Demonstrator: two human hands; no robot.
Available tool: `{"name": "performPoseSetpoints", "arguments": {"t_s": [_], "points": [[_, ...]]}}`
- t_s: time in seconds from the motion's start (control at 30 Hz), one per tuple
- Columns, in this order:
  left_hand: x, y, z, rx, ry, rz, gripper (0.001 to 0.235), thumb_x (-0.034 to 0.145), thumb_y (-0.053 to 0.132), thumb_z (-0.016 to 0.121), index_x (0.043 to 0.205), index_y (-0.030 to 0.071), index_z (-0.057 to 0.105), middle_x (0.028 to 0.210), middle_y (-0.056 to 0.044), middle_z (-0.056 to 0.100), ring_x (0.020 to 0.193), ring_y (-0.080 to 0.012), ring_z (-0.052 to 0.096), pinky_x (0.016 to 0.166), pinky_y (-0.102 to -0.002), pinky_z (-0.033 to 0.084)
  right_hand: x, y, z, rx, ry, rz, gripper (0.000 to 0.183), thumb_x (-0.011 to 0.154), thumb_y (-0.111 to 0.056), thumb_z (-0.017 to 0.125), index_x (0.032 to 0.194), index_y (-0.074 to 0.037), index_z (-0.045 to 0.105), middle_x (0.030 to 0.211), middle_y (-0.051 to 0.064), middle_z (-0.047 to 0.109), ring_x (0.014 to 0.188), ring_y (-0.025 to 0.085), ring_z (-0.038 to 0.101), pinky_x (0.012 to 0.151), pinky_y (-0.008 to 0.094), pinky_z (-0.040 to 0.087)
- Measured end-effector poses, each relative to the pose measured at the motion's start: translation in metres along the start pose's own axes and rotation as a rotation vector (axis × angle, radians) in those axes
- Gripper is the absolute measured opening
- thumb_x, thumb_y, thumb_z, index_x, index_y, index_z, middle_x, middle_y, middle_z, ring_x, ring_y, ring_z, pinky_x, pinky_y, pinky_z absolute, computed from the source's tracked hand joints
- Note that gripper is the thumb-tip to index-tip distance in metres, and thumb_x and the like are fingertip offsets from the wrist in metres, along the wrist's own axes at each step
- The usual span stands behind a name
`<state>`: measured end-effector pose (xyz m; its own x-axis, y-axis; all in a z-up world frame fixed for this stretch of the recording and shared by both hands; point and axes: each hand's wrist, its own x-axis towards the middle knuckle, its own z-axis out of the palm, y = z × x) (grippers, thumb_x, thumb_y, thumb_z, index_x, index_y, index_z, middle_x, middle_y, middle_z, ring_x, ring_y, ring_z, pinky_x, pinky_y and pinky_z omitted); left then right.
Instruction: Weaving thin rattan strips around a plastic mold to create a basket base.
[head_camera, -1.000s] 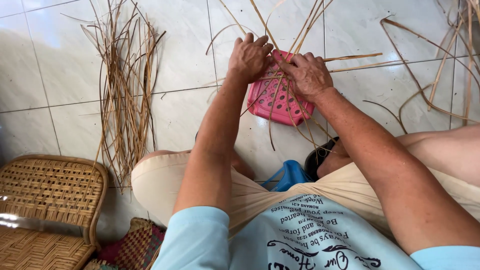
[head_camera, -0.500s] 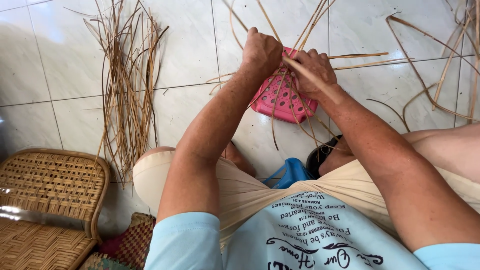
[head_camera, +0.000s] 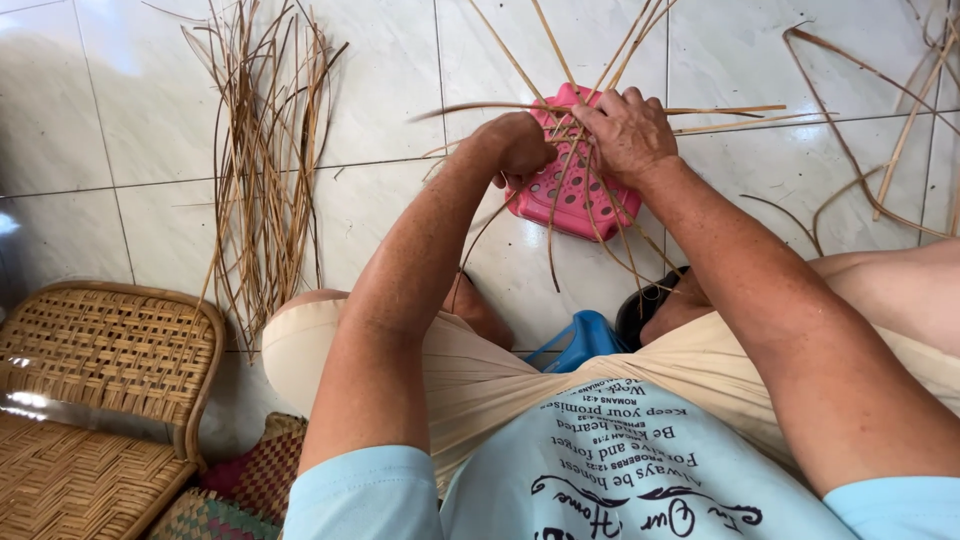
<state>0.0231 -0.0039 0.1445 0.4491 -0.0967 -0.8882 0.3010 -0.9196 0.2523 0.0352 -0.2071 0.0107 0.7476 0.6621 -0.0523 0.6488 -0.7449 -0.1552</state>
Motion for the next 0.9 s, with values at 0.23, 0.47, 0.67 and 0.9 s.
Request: {"name": "performPoseSetpoints", "arguments": {"t_s": [0.23,0.47,0.67,0.9], "points": [[0.027,0.003,-0.022,0.833,1.078,0.348,0.024,0.097,0.024,0.057,0.115,0.018,0.071,0.12,-0.013,0.068,0.118,-0.04,0.053,0.112,-0.069,0.023,0.001,0.003,0.007,0.021,0.012,0.014,0.049,0.095,-0.019,0.059,0.144,-0.028,0.062,0.111,0.005,0.058,0.102,0.035,0.057,0.08,0.054,0.051],[0.092,-0.011,0.034,0.574,0.636,0.309,0.02,0.106,0.025,0.057,0.114,0.01,0.068,0.098,-0.008,0.068,0.086,-0.0207,0.068,0.073,-0.039,0.064,-0.005,-0.003,-0.002,0.146,0.058,0.047,0.032,0.103,-0.026,0.055,0.135,-0.025,0.06,0.118,0.003,0.068,0.099,0.036,0.058,0.078,0.051,0.047],[0.128,-0.028,0.053,0.258,0.857,0.559,0.022,0.095,0.022,0.065,0.115,0.013,0.07,0.101,-0.01,0.065,0.092,-0.0318,0.066,0.079,-0.045,0.059,-0.009,-0.003,-0.009,0.196,0.154,0.087,0.032,0.102,-0.025,0.063,0.131,-0.012,0.061,0.11,0.012,0.064,0.095,0.037,0.058,0.081,0.051,0.05],[0.124,-0.032,0.047,0.069,0.803,0.599,0.039,0.081,0.021,0.086,0.119,0.019,0.076,0.103,-0.009,0.062,0.093,-0.0342,0.067,0.081,-0.049,0.061,-0.002,0.009,-0.005,0.229,0.0,0.143,0.04,0.094,-0.031,0.077,0.13,-0.015,0.069,0.111,0.011,0.061,0.103,0.037,0.055,0.088,0.051,0.048]]}}
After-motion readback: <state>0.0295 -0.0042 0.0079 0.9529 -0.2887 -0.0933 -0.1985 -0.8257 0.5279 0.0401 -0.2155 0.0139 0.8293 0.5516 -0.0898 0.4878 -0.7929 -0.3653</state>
